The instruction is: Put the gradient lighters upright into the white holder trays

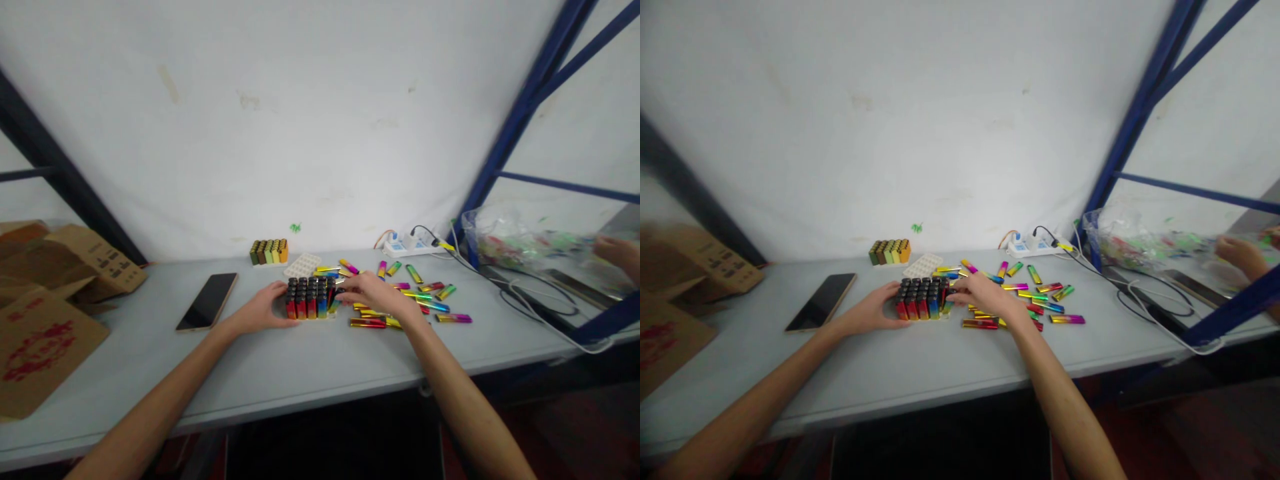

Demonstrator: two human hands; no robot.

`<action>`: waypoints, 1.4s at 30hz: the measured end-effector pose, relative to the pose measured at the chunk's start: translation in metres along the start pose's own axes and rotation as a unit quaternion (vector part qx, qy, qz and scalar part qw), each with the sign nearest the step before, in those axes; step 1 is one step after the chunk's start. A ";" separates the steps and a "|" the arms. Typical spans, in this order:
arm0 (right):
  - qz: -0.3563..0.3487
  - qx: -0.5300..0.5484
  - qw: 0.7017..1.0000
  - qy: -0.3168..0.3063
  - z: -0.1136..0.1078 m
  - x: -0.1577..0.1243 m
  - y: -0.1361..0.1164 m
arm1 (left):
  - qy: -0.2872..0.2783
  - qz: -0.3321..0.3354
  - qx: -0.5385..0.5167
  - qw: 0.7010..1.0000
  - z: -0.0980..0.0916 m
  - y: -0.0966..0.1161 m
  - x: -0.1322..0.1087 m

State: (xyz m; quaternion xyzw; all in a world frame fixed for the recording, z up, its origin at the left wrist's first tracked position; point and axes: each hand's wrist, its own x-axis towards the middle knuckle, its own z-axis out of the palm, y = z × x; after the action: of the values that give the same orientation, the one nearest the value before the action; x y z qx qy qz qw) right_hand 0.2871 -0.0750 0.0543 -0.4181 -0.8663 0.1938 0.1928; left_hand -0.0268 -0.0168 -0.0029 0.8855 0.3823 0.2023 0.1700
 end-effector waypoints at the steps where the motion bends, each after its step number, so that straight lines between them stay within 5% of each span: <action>1: -0.003 -0.024 1.000 0.000 0.000 0.001 -0.002 | -0.002 0.003 0.002 1.000 -0.001 0.001 0.000; 7: 0.071 -0.140 0.987 0.035 0.016 0.012 -0.012 | -0.005 0.009 0.001 1.000 -0.001 0.001 0.001; 11: 0.044 -0.073 0.996 0.009 0.014 0.009 -0.007 | 0.000 0.003 0.004 1.000 -0.001 0.000 0.001; 15: 0.035 -0.008 0.999 0.026 -0.010 -0.008 0.019 | -0.001 0.000 0.008 1.000 -0.001 -0.001 0.001; 18: 0.127 -0.125 0.977 0.119 -0.032 -0.020 0.057 | -0.002 -0.013 0.010 1.000 -0.001 0.000 0.001; 20: 0.221 -0.207 0.934 0.187 -0.041 -0.025 0.085 | -0.003 -0.012 0.005 1.000 -0.002 0.001 0.001; 24: 0.402 -0.244 0.863 0.185 -0.041 -0.026 0.123 | -0.012 -0.006 -0.004 1.000 -0.003 0.002 0.002; 28: 0.490 -0.228 0.829 0.145 -0.031 -0.016 0.135 | -0.023 -0.011 -0.001 1.000 -0.003 0.003 0.003; 36: 0.413 -0.182 0.880 0.149 -0.028 0.000 0.138 | -0.003 -0.009 0.005 1.000 -0.001 -0.001 0.000; 39: 0.393 -0.163 0.886 0.184 -0.038 -0.001 0.127 | -0.008 -0.010 0.010 1.000 -0.001 0.000 -0.001; 42: 0.307 -0.022 0.915 0.261 -0.045 -0.005 0.101 | -0.008 -0.007 0.007 1.000 -0.001 0.000 -0.001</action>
State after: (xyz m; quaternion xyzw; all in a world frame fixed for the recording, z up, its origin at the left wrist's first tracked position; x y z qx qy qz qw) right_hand 0.3783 -0.0132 0.0417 -0.7032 -0.6183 0.1088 0.3336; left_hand -0.0277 -0.0173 -0.0023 0.8855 0.3889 0.1912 0.1679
